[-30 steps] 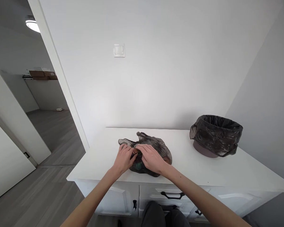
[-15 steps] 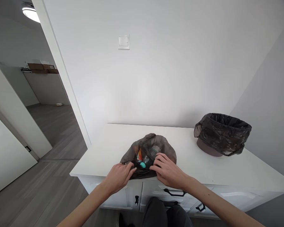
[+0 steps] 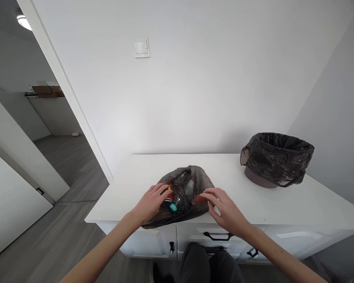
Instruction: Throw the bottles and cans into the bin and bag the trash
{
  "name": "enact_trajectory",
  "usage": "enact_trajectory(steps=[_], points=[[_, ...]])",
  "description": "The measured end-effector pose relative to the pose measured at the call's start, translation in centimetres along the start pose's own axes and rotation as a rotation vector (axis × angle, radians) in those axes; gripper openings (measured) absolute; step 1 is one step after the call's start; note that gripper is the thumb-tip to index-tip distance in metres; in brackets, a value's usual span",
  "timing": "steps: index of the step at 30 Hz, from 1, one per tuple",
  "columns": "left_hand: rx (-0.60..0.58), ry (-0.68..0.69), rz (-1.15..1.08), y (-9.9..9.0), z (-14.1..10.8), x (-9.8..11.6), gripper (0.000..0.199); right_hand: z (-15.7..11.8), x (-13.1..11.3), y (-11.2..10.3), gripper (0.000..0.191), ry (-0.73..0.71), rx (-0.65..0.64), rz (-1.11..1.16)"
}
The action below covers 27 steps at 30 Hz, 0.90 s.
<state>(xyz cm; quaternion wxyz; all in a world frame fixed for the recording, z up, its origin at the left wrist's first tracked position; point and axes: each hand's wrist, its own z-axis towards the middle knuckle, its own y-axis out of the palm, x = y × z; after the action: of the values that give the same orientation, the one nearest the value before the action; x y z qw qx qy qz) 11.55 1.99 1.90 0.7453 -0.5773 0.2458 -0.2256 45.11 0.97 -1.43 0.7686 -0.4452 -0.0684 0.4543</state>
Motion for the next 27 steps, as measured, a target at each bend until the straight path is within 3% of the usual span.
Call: enact_trajectory(steps=[4,9,13,17,20,23,27], points=[[-0.117,0.077,0.082,0.3,1.1,-1.8,0.085,-2.5,5.7,-0.1,0.031,0.281,0.145,0.003],[-0.153,0.153,0.06,0.8,3.2,-2.2,0.063,-5.5,11.4,0.7,0.028,0.513,0.192,0.016],[-0.145,0.131,0.02,1.0,4.7,-2.4,0.051,-6.8,13.4,1.6,0.03,0.579,0.195,0.026],[-0.112,0.069,-0.002,0.1,5.1,-2.7,0.061,-7.4,14.1,2.1,0.03,0.638,0.216,0.038],[-0.036,-0.103,-0.192,-1.0,4.9,-2.8,0.067,-7.6,14.3,2.2,0.029,0.673,0.225,0.037],[0.051,-0.341,-0.464,-2.0,4.2,-2.9,0.058,-7.7,14.2,2.3,0.028,0.672,0.218,0.02],[0.115,-0.518,-0.798,-2.3,2.6,-3.0,0.063,-7.8,14.0,2.4,0.028,0.673,0.208,0.004]])
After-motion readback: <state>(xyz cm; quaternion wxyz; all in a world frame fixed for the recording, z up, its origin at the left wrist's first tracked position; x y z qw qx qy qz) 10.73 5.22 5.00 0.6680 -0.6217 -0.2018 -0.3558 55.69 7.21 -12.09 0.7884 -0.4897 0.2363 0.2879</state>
